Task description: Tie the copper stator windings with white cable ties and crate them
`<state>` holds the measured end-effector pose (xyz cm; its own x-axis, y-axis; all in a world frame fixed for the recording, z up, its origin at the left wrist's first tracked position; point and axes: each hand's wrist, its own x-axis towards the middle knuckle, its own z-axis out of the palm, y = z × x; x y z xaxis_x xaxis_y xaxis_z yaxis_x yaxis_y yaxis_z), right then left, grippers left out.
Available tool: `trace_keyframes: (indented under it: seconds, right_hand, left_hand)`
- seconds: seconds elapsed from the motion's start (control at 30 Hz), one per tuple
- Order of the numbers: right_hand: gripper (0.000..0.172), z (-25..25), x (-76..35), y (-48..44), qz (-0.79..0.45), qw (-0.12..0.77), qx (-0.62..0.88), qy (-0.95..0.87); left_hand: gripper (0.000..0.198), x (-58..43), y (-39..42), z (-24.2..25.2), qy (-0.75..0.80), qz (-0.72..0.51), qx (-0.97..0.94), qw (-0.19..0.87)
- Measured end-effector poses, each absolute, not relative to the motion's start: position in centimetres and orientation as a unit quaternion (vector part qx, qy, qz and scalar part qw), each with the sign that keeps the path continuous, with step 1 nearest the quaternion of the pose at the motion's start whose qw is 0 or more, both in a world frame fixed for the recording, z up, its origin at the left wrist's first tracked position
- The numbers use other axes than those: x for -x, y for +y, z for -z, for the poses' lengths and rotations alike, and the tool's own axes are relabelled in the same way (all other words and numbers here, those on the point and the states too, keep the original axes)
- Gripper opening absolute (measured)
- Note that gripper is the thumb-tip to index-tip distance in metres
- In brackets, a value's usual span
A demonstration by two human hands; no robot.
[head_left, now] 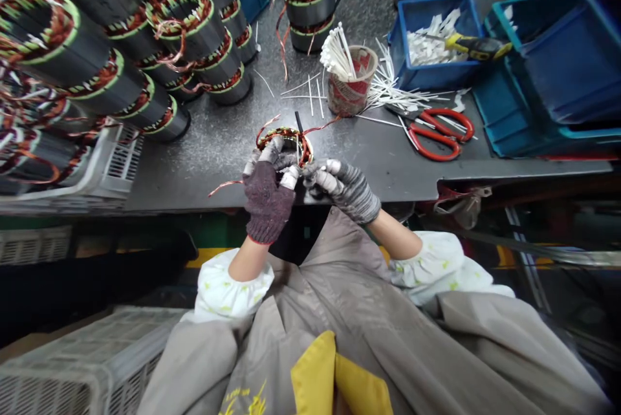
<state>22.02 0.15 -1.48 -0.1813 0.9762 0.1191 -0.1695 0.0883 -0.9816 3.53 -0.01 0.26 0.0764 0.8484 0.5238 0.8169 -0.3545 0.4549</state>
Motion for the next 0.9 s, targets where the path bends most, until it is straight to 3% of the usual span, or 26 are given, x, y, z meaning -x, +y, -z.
trace_keyframes:
  seconds: [0.17,0.4,0.9]
  right_hand:
    - [0.056,0.9,-20.5,0.6,-0.671,0.504,0.408,-0.36]
    - [0.035,0.3,-21.0,0.8,-0.508,0.506,0.45,-0.533]
    - [0.039,0.9,-22.2,1.2,-0.469,0.484,0.431,-0.6]
  left_hand:
    - [0.022,-4.2,0.4,-0.1,0.551,-0.392,-0.736,0.024]
    - [0.027,-4.1,-0.2,0.1,0.542,-0.364,-0.757,-0.025]
    - [0.034,-3.4,-0.6,0.2,0.509,-0.299,-0.805,-0.064]
